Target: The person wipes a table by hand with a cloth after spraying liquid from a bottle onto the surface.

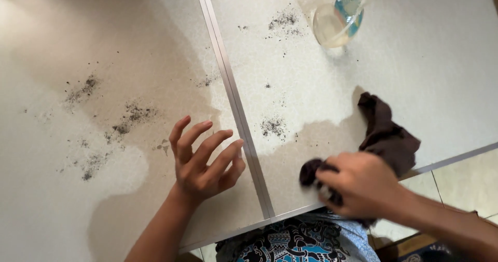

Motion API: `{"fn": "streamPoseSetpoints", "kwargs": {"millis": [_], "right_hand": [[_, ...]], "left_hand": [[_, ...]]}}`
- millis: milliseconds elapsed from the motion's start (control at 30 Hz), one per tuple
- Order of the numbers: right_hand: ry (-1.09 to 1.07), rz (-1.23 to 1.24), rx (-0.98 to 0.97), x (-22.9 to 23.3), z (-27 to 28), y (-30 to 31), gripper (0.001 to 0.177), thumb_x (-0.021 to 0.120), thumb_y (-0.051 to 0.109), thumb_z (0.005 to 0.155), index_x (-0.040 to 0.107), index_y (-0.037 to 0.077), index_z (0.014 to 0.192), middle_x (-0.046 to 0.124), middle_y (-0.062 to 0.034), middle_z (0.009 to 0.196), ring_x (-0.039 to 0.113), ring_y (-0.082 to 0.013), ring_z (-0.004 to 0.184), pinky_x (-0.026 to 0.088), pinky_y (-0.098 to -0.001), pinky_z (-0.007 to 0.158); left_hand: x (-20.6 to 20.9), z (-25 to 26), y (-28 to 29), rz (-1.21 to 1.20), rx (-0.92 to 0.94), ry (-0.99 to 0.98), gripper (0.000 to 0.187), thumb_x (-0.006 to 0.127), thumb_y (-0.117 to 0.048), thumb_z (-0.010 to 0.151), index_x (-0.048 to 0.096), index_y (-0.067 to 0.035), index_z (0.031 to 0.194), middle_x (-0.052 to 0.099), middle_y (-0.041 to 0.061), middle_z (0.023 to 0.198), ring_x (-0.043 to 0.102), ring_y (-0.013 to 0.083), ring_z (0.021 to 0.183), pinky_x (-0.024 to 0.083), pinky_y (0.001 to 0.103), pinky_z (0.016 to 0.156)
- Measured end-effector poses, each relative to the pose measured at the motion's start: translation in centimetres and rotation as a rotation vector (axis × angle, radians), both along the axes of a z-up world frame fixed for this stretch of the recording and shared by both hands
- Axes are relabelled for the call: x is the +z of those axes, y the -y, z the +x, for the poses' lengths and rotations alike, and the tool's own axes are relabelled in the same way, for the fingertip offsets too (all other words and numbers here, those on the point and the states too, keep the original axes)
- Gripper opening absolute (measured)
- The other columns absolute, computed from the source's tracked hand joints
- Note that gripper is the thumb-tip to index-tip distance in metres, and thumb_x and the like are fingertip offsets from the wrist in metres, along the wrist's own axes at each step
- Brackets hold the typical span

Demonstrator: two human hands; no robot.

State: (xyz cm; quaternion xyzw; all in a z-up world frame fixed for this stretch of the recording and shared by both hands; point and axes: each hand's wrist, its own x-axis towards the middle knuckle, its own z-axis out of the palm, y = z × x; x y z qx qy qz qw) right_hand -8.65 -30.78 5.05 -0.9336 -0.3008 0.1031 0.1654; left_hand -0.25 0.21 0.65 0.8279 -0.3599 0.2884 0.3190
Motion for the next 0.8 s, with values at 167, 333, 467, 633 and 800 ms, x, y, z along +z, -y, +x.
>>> {"fn": "streamPoseSetpoints", "kwargs": {"millis": [167, 333, 467, 633, 800], "right_hand": [[-0.105, -0.358, -0.210, 0.3, 3.6, 4.2, 0.033, 0.071, 0.044, 0.077, 0.080, 0.018, 0.096, 0.072, -0.0045, 0.071, 0.061, -0.0149, 0.044, 0.045, -0.0332, 0.031], [0.086, -0.520, -0.372, -0.1, 6.7, 10.3, 0.041, 0.072, 0.052, 0.074, 0.079, 0.020, 0.099, 0.070, -0.0060, 0.076, 0.061, -0.0184, 0.046, 0.046, -0.0337, 0.039], [0.372, -0.453, -0.571, -2.6, 9.8, 14.3, 0.031, 0.075, 0.043, 0.090, 0.076, 0.013, 0.100, 0.065, -0.0063, 0.072, 0.059, -0.0186, 0.054, 0.045, -0.0326, 0.050], [0.593, -0.378, -0.499, -4.5, 12.6, 14.4, 0.020, 0.081, 0.034, 0.093, 0.075, 0.015, 0.096, 0.064, -0.0037, 0.074, 0.062, -0.0172, 0.063, 0.046, -0.0291, 0.054], [0.599, -0.331, -0.424, -3.0, 12.5, 12.4, 0.017, 0.083, 0.029, 0.084, 0.077, 0.015, 0.092, 0.064, -0.0040, 0.076, 0.060, -0.0217, 0.064, 0.045, -0.0344, 0.056]], "left_hand": [[0.0, 0.3, 0.1, 0.000, 0.028, -0.053, 0.005, 0.073, -0.014, 0.081, 0.074, -0.015, 0.086, 0.071, 0.003, 0.105, 0.053, 0.0277, 0.123, 0.035, 0.057, 0.116], [-0.7, 0.2, 0.0, -0.056, 0.031, -0.074, 0.029, 0.074, -0.016, 0.088, 0.046, -0.014, 0.095, 0.063, 0.011, 0.113, 0.051, 0.0309, 0.125, 0.038, 0.058, 0.117], [-1.5, 0.2, -0.1, -0.095, 0.073, -0.046, 0.049, 0.075, -0.020, 0.090, 0.029, -0.016, 0.107, 0.052, 0.014, 0.114, 0.048, 0.0329, 0.123, 0.041, 0.059, 0.115], [-1.6, 0.5, 0.0, -0.035, 0.110, -0.051, 0.038, 0.075, -0.022, 0.087, 0.044, -0.013, 0.108, 0.052, 0.014, 0.115, 0.046, 0.0340, 0.124, 0.041, 0.058, 0.114], [-1.5, 0.4, 0.0, 0.023, 0.127, -0.089, 0.028, 0.076, -0.024, 0.084, 0.059, -0.013, 0.104, 0.051, 0.014, 0.117, 0.044, 0.0344, 0.125, 0.040, 0.057, 0.115]]}}
